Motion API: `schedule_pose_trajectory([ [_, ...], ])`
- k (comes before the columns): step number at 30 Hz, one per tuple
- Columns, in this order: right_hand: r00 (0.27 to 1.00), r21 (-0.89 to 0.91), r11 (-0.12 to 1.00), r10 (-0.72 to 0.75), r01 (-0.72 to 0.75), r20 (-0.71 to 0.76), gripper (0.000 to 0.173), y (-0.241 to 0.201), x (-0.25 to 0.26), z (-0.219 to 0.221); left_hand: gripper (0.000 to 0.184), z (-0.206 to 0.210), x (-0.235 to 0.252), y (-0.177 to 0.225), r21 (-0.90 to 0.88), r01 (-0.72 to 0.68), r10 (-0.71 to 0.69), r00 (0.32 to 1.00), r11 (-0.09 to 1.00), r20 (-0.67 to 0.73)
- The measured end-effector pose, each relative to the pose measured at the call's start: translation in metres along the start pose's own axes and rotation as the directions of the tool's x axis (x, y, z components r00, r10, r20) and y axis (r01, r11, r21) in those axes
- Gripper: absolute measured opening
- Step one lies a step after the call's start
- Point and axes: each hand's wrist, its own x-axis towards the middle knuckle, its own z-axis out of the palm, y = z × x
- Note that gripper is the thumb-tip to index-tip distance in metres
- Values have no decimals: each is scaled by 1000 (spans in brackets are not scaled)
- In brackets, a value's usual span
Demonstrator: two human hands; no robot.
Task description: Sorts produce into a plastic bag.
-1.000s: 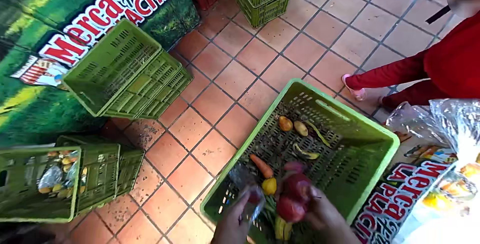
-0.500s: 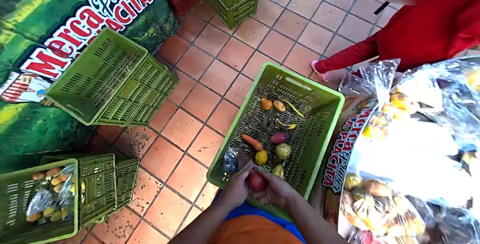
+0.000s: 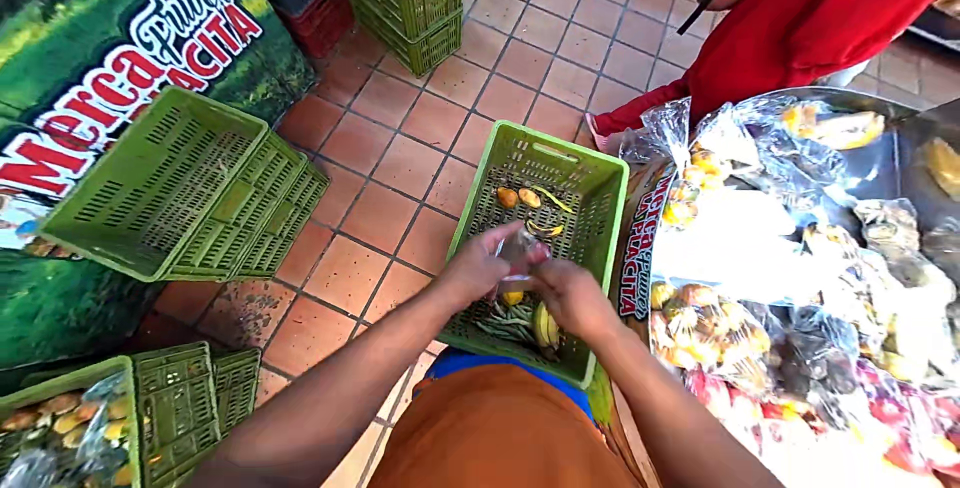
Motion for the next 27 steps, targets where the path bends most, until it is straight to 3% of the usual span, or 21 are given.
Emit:
schedule_pose_trajectory([
  [2,984,-46,992,-126,121,-123,20,-11,13,-31,74,-9,-7,44,-13,-61,60,998,998,-6],
  [4,967,-53,979,-202,196,-155,22,-19,18,-50,75,-12,-7,62,-66,-73,73,997,995,-12],
  [6,941,102,975,-158,196,-299,21,-26,16,-63,74,-12,-14,83,-165,-103,99,995,981,-29],
  [7,919,258,950,-64,176,-390,27,-30,14,-68,74,-11,-20,97,-223,-133,129,991,966,-31],
  [8,902,411,900,49,146,-428,49,-32,12,-71,74,-9,-27,110,-284,-162,159,987,945,-36],
  [10,928,538,843,180,26,-327,107,-31,16,-67,73,-1,-40,134,-372,-203,207,978,906,-28],
  [11,931,523,850,233,-54,-282,113,-37,20,-60,73,6,-46,147,-383,-212,225,974,899,-13],
  [12,927,480,871,262,-107,-269,96,-48,26,-55,72,14,-53,160,-374,-226,248,969,899,12],
  [14,871,476,871,320,-117,-372,32,-79,45,-61,71,23,-67,191,-359,-281,330,940,890,82],
  [15,845,562,827,299,2,-443,18,-83,54,-67,69,22,-74,203,-364,-330,388,916,871,99],
  [16,815,688,712,310,142,-489,12,-86,66,-76,64,16,-80,211,-370,-397,459,883,840,97],
  [17,799,779,573,330,254,-503,17,-87,77,-85,59,4,-84,216,-368,-466,528,845,805,82],
  [18,824,825,501,329,261,-461,37,-85,85,-91,55,-10,-87,215,-351,-537,585,810,767,40],
  [20,898,848,505,283,158,-336,58,-68,89,-89,48,-37,-89,203,-310,-615,621,778,725,-91],
  [22,928,858,511,292,53,-231,55,-68,74,-84,44,-52,-84,178,-305,-619,590,784,724,-191],
  [25,915,884,445,284,140,-288,60,-64,57,-83,35,-64,-80,142,-338,-588,533,809,735,-248],
  [27,922,882,469,322,41,-214,58,-51,51,-73,29,-64,-81,124,-384,-563,506,826,732,-248],
])
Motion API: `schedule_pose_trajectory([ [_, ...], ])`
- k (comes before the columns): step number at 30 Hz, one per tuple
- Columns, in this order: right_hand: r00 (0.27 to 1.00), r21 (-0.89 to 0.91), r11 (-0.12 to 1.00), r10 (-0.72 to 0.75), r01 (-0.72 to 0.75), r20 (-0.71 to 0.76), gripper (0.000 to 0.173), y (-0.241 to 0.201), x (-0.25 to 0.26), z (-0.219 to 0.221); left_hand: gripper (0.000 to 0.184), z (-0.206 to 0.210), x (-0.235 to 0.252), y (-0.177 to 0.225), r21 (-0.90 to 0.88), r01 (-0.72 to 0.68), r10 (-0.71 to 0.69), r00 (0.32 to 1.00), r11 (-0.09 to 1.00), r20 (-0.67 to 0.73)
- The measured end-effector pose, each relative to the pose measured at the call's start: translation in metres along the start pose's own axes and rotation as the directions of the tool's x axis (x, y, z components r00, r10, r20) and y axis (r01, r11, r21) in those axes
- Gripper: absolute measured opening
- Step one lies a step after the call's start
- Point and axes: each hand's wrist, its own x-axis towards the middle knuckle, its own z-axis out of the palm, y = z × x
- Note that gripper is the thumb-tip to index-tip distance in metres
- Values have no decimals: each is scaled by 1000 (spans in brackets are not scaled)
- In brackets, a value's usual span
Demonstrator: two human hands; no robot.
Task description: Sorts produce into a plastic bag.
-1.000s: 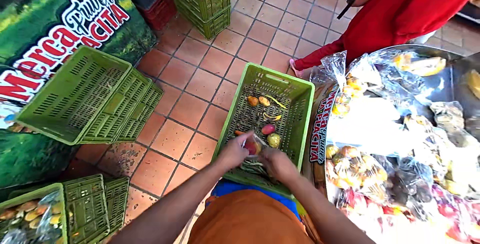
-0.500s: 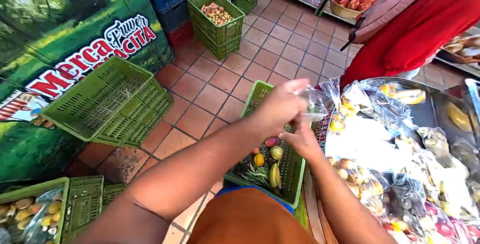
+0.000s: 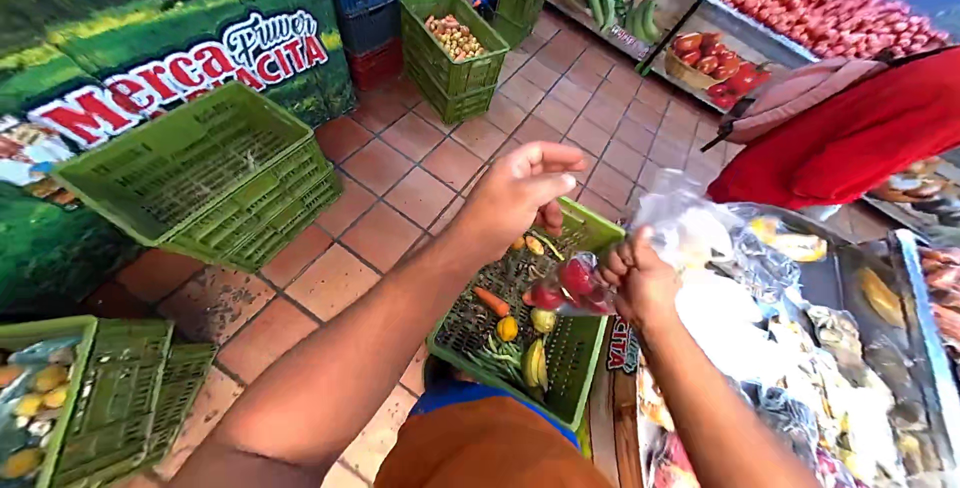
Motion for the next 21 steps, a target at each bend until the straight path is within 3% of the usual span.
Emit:
schedule_pose_trajectory([
  [2,1000,-18,1000,0,0,2,56,-12,-12,-7,28,-2,-8,-8,7,0,0,1000,1000,21],
  [5,994,94,993,-81,74,70,61,-29,-16,-27,28,-12,-14,-15,2,-22,22,999,1000,46],
  [8,998,-5,999,47,-47,42,57,-8,-30,-40,28,-6,-17,-29,21,8,-9,998,1000,63],
  [11,975,165,985,-88,54,202,58,-32,-36,-40,27,6,-14,-36,83,-30,19,991,996,131],
  [13,960,190,981,-83,33,266,58,-32,-41,-39,33,19,-13,-48,203,-74,28,976,976,217],
  [16,943,31,1000,-3,-8,332,46,-30,-59,-28,55,44,-11,-78,511,-179,-95,881,841,464],
  [19,911,100,993,15,-62,413,40,-28,-85,-13,47,69,-27,-141,636,-136,-357,730,759,583],
  [21,939,72,995,38,-66,342,35,-16,-102,-19,40,76,-45,-167,732,-168,-421,725,660,545],
])
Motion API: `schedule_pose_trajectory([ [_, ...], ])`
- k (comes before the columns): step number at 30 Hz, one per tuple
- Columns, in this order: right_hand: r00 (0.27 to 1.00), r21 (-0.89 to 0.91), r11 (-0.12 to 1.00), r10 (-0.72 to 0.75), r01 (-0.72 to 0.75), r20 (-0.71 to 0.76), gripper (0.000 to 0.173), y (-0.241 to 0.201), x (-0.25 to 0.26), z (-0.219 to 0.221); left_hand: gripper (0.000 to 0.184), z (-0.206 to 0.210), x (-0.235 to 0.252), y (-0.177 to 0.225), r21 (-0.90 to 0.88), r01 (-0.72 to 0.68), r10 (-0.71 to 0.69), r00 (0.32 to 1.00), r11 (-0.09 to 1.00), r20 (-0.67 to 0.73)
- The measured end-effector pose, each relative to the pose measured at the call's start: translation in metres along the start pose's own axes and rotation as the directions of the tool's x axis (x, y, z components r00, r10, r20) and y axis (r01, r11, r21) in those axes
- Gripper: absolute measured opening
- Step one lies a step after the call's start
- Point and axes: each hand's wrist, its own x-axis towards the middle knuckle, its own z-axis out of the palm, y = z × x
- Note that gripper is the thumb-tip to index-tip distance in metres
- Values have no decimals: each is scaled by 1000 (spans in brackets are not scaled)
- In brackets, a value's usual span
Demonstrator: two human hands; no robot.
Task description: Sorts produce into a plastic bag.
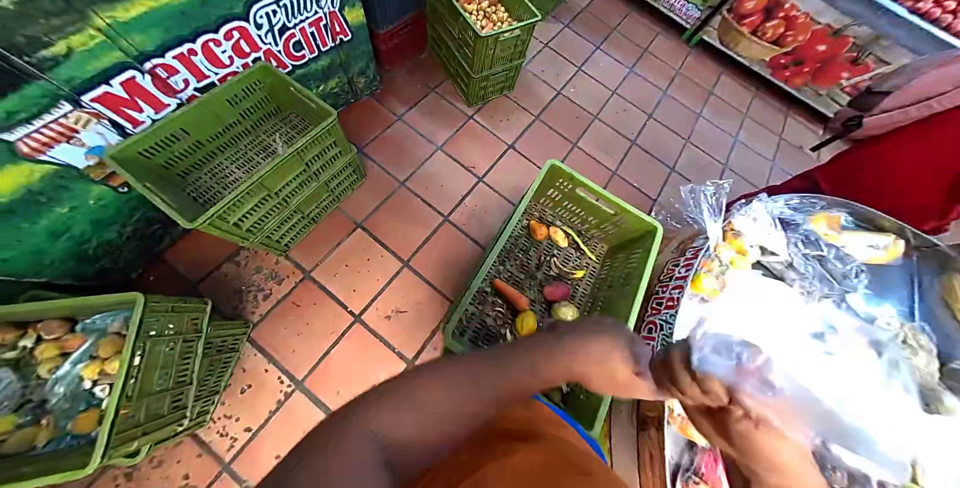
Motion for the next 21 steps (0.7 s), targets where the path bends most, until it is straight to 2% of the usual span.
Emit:
schedule_pose_trajectory([
  [3,992,25,1000,16,-13,-128,36,15,-21,-7,36,35,-10,-20,24,-13,15,994,1000,-106],
  [6,991,140,989,-32,50,-130,33,0,-28,-9,33,52,-25,-39,-30,-3,1,996,1000,-93],
  [7,988,168,984,-42,68,-150,33,-9,-30,-15,31,52,-33,-41,-62,-38,29,989,997,-142],
  [9,949,174,974,-88,146,-304,39,-27,-30,-31,28,45,-45,-40,-87,-135,105,952,987,-286],
  [10,908,112,975,-135,194,-396,44,-31,-29,-44,26,37,-50,-37,-78,-175,138,929,981,-343],
  [11,870,-52,981,-191,189,-454,48,-29,-28,-58,27,27,-54,-35,-59,-209,172,909,976,-379],
  [12,862,-296,950,-229,97,-452,48,-20,-31,-72,28,17,-56,-34,-27,-237,207,894,971,-396],
  [13,908,-543,838,-182,-57,-376,48,-8,-37,-82,30,7,-58,-35,17,-250,237,888,968,-393],
  [14,965,-715,674,-10,-187,-263,49,5,-40,-80,32,-3,-61,-39,70,-251,259,892,965,-371],
  [15,963,-838,495,238,-230,-124,48,16,-39,-65,33,-12,-65,-45,119,-250,276,898,961,-342],
  [16,900,-918,361,436,-164,11,42,26,-40,-47,33,-20,-70,-53,151,-243,279,908,958,-312],
  [17,859,-957,290,493,-12,139,35,33,-45,-36,33,-27,-77,-61,136,-228,259,922,964,-289],
  [18,862,-960,266,462,88,207,30,30,-51,-37,31,-34,-85,-67,89,-207,224,929,974,-293],
  [19,912,-957,263,352,121,212,26,18,-53,-49,29,-43,-92,-70,30,-191,191,928,981,-320],
  [21,994,-957,283,60,66,87,27,-29,-35,-83,26,-61,-95,-55,-92,-165,122,927,982,-355],
])
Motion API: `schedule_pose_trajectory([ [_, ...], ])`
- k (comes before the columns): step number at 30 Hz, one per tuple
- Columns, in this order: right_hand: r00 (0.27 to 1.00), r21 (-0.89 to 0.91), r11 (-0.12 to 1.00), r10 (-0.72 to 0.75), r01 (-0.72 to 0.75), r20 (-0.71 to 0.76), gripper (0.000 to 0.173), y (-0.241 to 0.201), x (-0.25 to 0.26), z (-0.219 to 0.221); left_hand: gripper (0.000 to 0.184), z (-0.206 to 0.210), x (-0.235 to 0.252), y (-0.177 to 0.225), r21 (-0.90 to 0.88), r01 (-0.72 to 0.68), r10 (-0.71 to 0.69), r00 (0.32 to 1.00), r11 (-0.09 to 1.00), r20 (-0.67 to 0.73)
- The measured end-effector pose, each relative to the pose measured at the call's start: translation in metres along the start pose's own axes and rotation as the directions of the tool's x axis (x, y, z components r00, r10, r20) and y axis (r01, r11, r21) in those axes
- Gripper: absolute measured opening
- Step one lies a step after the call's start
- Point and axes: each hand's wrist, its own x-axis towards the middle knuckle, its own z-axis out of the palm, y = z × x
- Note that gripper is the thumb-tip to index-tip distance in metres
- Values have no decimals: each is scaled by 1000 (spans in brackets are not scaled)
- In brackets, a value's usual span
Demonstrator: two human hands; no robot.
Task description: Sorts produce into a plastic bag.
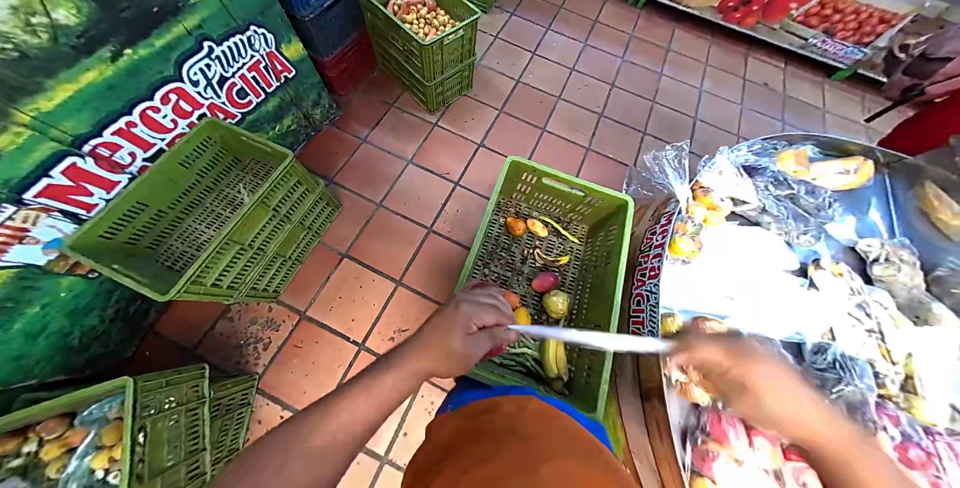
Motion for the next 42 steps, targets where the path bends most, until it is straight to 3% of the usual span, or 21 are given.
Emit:
schedule_pose_trajectory([
  [2,937,29,999,32,-23,-349,42,14,36,-38,26,-5,22,38,-99,67,-67,998,993,9],
  [4,819,170,981,18,98,-573,35,46,94,-14,25,-9,55,70,-228,55,-73,995,972,-71],
  [6,869,456,882,129,119,-478,24,22,128,49,24,-14,88,87,-193,-117,67,966,974,-248],
  [7,924,568,822,184,42,-335,19,-17,129,72,23,-17,100,90,-69,-237,203,926,969,-318],
  [8,950,657,752,158,61,-270,20,-49,122,95,23,-21,104,92,78,-320,327,880,944,-344],
  [9,980,734,675,82,81,-183,23,-80,110,97,23,-25,102,95,206,-361,413,844,910,-343],
  [11,991,830,542,-67,134,-116,31,-110,78,51,21,-31,91,100,314,-402,497,799,860,-338],
  [12,984,838,520,-38,168,-174,28,-105,68,21,20,-31,86,101,316,-409,505,793,856,-342],
  [14,938,807,564,154,175,-312,21,-76,77,-11,21,-26,86,99,273,-419,493,806,866,-327],
  [17,899,903,425,370,61,-235,26,-54,112,10,23,-25,93,94,79,-387,393,872,919,-291],
  [18,906,925,372,364,72,-217,27,-60,114,13,23,-26,93,94,16,-365,354,889,931,-289],
  [20,920,920,314,234,233,-313,24,-73,102,7,18,-21,87,93,-54,-331,303,910,942,-283],
  [22,884,828,388,62,406,-463,17,-81,89,-5,9,-9,86,97,-82,-324,291,916,943,-275],
  [24,838,676,559,-62,479,-542,15,-82,81,-13,10,2,91,107,-40,-347,327,910,937,-255],
  [26,834,450,802,-104,393,-542,18,-81,78,-19,11,4,96,117,59,-354,359,912,933,-200],
  [28,856,276,922,-100,271,-507,27,-87,74,-14,12,1,90,124,170,-352,374,920,921,-121],
  [32,909,152,967,-133,207,-394,22,-85,53,-10,13,11,88,94,187,-362,375,926,913,-40],
  [35,943,279,944,-82,178,-323,11,-85,44,-11,17,17,87,73,151,-406,418,907,902,-59],
  [38,940,425,881,-61,209,-335,16,-98,28,-3,17,39,89,62,195,-479,502,861,856,-89],
  [40,924,424,862,-119,277,-363,22,-104,9,-1,15,54,90,67,94,-518,525,845,850,-96],
  [42,901,275,921,-149,276,-407,25,-101,-14,-6,10,66,95,81,-48,-550,542,831,833,-125],
])
